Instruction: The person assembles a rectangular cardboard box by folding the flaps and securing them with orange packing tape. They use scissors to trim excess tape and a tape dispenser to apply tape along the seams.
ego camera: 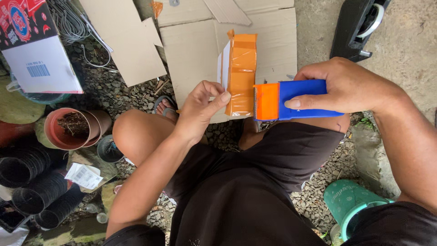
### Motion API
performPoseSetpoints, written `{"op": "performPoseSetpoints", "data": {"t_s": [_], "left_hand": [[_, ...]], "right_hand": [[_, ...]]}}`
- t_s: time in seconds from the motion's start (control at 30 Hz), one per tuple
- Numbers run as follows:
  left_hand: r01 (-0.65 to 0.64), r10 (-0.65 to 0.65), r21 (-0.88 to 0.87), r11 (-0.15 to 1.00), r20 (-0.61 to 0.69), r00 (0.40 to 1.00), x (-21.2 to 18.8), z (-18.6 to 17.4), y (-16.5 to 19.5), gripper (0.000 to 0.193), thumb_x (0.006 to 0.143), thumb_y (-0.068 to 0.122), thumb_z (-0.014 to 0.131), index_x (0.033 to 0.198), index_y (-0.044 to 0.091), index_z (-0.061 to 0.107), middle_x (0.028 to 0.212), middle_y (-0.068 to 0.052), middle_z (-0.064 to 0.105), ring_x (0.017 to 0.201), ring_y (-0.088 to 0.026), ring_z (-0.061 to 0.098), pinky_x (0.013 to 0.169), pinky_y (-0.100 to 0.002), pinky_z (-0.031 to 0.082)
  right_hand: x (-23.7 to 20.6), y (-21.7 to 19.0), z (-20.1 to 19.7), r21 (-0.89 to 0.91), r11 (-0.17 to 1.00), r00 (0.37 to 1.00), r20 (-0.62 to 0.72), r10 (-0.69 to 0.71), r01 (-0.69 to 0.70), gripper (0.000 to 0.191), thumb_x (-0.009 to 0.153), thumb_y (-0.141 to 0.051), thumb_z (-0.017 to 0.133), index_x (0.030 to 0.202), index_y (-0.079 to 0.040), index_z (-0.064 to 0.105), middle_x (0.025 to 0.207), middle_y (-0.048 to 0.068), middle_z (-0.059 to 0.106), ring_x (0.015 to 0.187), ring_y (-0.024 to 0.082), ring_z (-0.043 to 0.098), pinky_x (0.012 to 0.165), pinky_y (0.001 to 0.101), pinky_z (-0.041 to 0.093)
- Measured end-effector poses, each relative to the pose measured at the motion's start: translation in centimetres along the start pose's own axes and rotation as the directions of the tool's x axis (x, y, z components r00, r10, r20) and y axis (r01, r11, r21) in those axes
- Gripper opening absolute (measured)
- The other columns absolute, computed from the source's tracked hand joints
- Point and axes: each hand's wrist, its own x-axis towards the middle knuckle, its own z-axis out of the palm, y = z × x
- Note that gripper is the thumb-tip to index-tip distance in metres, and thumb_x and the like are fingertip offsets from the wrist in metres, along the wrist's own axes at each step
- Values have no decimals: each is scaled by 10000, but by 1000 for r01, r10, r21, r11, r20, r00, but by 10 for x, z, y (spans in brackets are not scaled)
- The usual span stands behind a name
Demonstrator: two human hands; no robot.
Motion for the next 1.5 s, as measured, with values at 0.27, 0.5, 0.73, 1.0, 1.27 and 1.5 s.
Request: {"op": "performPoseSetpoints", "data": {"t_s": [0.27, 0.5, 0.73, 1.0, 1.27, 1.5], "left_hand": [[-98, 95, 315, 944, 24, 995, 21, -11, -27, 641, 866, 588, 771, 1167, 106, 474, 1180, 2, 491, 1077, -128, 449, 946, -296, 383], [-345, 287, 464, 816, 192, 938, 36, -21, -24, 781, 855, 717, 707, 1246, 98, 435, 1210, -16, 465, 1179, -160, 451, 1030, -334, 362], [-657, 691, 571, 492, 202, 694, 29, -3, 36, 346, 1105, 325, 427, 1324, 88, 553, 1345, -91, 557, 1285, -207, 507, 1131, -362, 408], [-774, 346, 633, 17, 723, 599, 55, 42, 86, 295, 1113, 275, 534, 1013, 74, 726, 1103, -53, 621, 1370, -269, 501, 1275, -566, 131], [-811, 253, 583, 35, 780, 572, 54, 35, 83, 266, 1108, 203, 582, 936, 58, 724, 1059, -30, 614, 1384, -230, 521, 1343, -564, 88], [-799, 262, 599, 53, 764, 590, 50, 32, 77, 207, 1083, 183, 613, 924, 93, 711, 1006, -17, 613, 1356, -226, 537, 1338, -572, 80]], "right_hand": [[2, 10, 6, 48, 996, 997, -26, -71, 72, 499, 747, -523, 801, 984, -85, 768, 724, 87, 769, 649, 203, 749, 588, 350, 563], [4, 12, 7, 94, 992, 996, -10, -85, 86, 477, 742, -485, 785, 1011, -92, 768, 734, 79, 769, 669, 197, 747, 621, 349, 560], [4, 9, 9, 86, 994, 998, 7, -64, 63, 493, 769, -517, 788, 1009, -87, 757, 729, 91, 766, 674, 219, 740, 614, 365, 558], [0, 8, 8, 45, 967, 965, -94, -246, 251, 618, 781, -475, 765, 1224, -74, 608, 885, 135, 786, 775, 231, 769, 672, 376, 588], [-9, 14, 22, 2, 918, 899, -206, -387, 395, 439, 834, -371, 765, 1147, -81, 664, 884, 84, 770, 760, 238, 763, 651, 361, 580], [-20, 25, 24, -59, 919, 892, -228, -392, 389, 457, 796, -363, 796, 1135, -74, 698, 880, 83, 743, 716, 243, 734, 631, 354, 554]]}}
